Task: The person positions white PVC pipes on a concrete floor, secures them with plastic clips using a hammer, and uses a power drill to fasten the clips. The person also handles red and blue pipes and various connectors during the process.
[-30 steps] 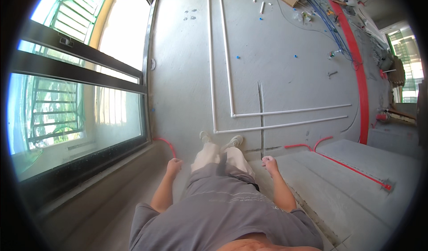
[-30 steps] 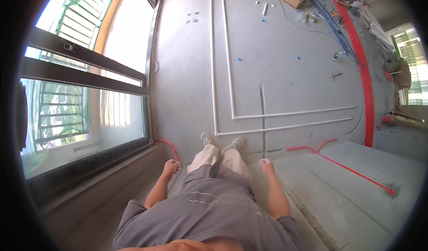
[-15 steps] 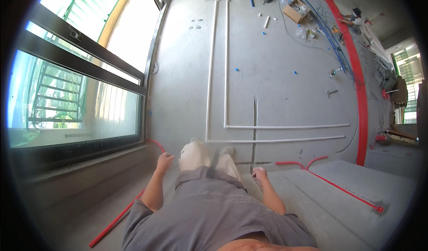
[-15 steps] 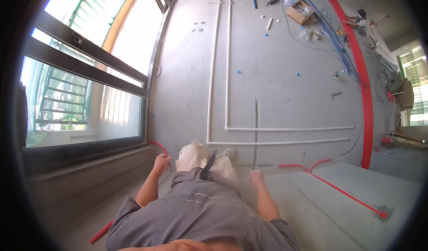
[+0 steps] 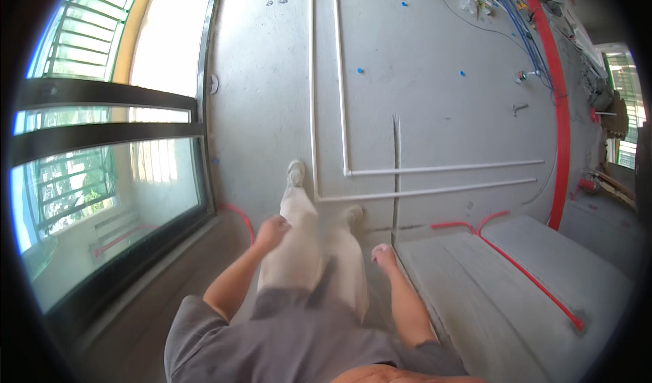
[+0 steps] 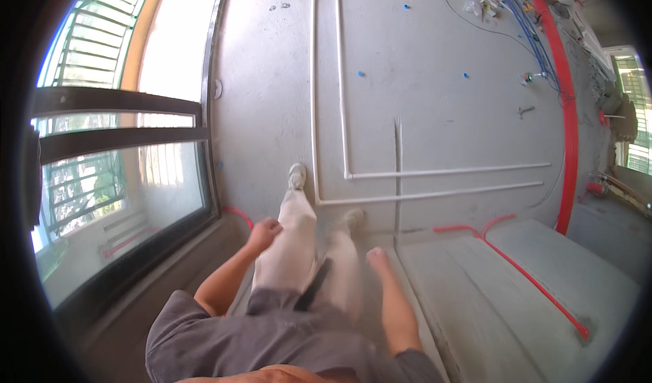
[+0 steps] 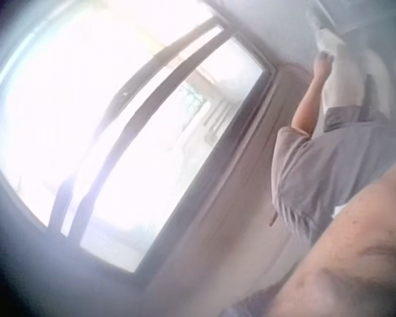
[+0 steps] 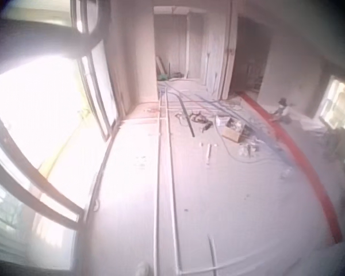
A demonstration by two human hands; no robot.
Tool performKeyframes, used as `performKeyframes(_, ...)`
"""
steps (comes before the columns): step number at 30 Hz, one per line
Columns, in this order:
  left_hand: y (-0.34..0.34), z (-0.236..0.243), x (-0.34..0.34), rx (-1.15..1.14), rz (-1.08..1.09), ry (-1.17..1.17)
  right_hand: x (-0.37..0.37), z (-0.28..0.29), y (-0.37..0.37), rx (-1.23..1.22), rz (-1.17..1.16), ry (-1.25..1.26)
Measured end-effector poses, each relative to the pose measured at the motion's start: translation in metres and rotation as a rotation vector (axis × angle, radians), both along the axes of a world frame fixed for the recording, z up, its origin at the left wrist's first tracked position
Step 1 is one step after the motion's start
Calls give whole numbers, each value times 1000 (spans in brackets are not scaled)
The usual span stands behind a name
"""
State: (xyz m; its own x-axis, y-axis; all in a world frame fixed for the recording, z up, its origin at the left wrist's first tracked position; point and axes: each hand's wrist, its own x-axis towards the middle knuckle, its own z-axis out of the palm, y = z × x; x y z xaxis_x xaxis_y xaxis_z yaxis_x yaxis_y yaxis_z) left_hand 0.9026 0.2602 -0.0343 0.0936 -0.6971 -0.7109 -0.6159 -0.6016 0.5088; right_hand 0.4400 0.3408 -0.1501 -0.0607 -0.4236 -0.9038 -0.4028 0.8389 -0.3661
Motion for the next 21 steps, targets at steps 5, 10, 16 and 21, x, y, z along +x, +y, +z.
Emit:
performKeyframes(5, -50, -158, -60, 192, -140, 142, 104, -162, -42, -5, 81, 87)
performKeyframes(10, -3, -274, -92, 182, -742, 256, 205, -336, -95, 30, 332, 103)
performKeyframes(16, 40, -295, -79, 490, -911, 474, 303, -449, -166, 67, 703, 232)
performKeyframes(21, -4, -289, -79, 404, -762, 431, 337, -505, -175, -118, 758, 470)
